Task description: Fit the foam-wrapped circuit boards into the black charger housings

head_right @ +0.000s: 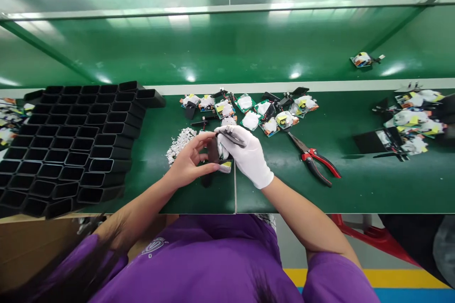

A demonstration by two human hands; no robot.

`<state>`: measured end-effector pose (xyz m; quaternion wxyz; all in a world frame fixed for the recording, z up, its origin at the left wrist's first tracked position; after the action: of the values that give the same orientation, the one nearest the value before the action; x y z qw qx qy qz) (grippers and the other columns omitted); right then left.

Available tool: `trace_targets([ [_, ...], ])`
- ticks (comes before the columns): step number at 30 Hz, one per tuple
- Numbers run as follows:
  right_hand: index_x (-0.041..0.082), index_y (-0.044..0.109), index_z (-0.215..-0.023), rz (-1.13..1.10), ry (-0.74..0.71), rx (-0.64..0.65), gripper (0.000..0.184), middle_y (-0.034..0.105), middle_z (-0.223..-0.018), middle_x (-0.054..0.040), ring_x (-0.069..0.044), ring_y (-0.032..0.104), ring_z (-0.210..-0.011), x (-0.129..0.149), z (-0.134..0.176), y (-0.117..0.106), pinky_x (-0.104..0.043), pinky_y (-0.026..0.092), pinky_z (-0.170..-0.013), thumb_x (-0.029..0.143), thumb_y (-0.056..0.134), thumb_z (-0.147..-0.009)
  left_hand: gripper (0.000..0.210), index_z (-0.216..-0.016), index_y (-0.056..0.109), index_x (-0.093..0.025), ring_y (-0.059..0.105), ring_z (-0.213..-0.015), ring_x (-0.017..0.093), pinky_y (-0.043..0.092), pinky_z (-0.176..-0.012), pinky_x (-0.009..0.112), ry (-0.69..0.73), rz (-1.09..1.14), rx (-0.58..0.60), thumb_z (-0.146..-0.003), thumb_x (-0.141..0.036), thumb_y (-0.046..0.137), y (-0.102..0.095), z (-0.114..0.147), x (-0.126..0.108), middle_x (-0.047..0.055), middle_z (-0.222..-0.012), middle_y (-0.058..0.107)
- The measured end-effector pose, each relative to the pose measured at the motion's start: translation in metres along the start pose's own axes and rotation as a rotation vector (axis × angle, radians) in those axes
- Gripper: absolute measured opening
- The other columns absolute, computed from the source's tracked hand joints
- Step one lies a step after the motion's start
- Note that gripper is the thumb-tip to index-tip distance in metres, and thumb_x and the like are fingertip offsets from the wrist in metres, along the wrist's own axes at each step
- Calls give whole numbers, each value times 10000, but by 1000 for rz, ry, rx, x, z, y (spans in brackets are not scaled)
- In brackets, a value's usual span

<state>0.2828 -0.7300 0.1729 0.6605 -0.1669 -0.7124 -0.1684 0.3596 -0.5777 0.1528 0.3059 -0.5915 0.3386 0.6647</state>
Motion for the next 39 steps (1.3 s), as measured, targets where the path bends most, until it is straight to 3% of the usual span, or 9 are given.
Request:
trace_targets([
  [8,248,726,-1037,-26,-5,24,194,733,-1120,-28,-210,676,-1078,8,3,1,-342,536,-986,370,631,-920,603,-1312,575,-290,555,-1176,233,605,-825,277,141,-129,-49,-756,-343,800,-4,0,0,80,-1303,579],
  [15,252,686,-957,394,-317,-140,143,711,-995,-42,-194,686,-895,0,2,-8,-318,571,-823,187,645,-837,569,-1317,560,-247,616,-1099,209,588,-770,261,265,-497,-88,-770,-271,717,-4,0,-9,83,-1276,633],
  [19,248,647,-1053,390,-238,-144,258,722,-970,-30,-175,684,-812,-8,5,-6,-298,567,-744,179,578,-813,537,-1279,580,-230,631,-1079,214,587,-742,268,246,-615,-77,-763,-307,704,-3,-2,-17,87,-1240,658],
  [23,250,652,-1049,405,-211,-159,244,718,-941,-24,-173,680,-776,-6,2,-8,-298,568,-721,207,567,-825,530,-1263,596,-239,640,-1066,211,586,-751,271,221,-636,-75,-751,-306,715,-5,-4,-19,79,-1227,665],
  [25,251,652,-1010,411,-294,-260,198,696,-940,-30,-178,678,-818,2,-4,-21,-310,572,-760,203,560,-841,528,-1254,601,-240,644,-1048,207,588,-749,269,216,-622,-76,-741,-285,716,-6,-4,-18,76,-1203,669],
  [29,243,609,-973,247,-486,-673,92,629,-910,-43,-174,664,-821,20,-14,-58,-334,586,-767,275,584,-890,532,-1240,598,-244,643,-1027,202,597,-753,266,203,-494,-40,-726,-272,729,-5,-4,-11,68,-1169,662],
  [31,245,609,-968,175,-433,-592,155,629,-871,-33,-165,650,-692,23,-16,-62,-328,593,-642,341,666,-860,560,-1250,572,-254,628,-1054,206,601,-788,279,191,-372,-45,-719,-285,748,-6,-4,-6,70,-1189,636],
  [34,257,622,-920,86,-262,-285,251,627,-800,0,-136,596,-537,21,-12,-49,-316,575,-537,431,759,-800,602,-1274,510,-269,602,-1075,202,599,-789,274,149,-221,-86,-723,-290,753,-8,-4,1,71,-1198,588],
  [39,248,601,-906,-140,-32,-50,384,601,-781,24,-109,553,-499,19,-4,-25,-296,560,-527,569,763,-773,611,-1313,421,-312,619,-935,176,607,-710,282,96,12,58,-774,-359,703,-5,-2,5,47,-1122,541],
])
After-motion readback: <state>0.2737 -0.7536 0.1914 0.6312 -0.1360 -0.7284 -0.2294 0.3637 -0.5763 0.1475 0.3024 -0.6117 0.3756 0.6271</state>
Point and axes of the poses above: each hand's wrist, its own z-axis away from the middle knuckle, its own y-axis out of the palm, x = y × z, the point moved 2 cm from there along -z, towards the middle knuckle
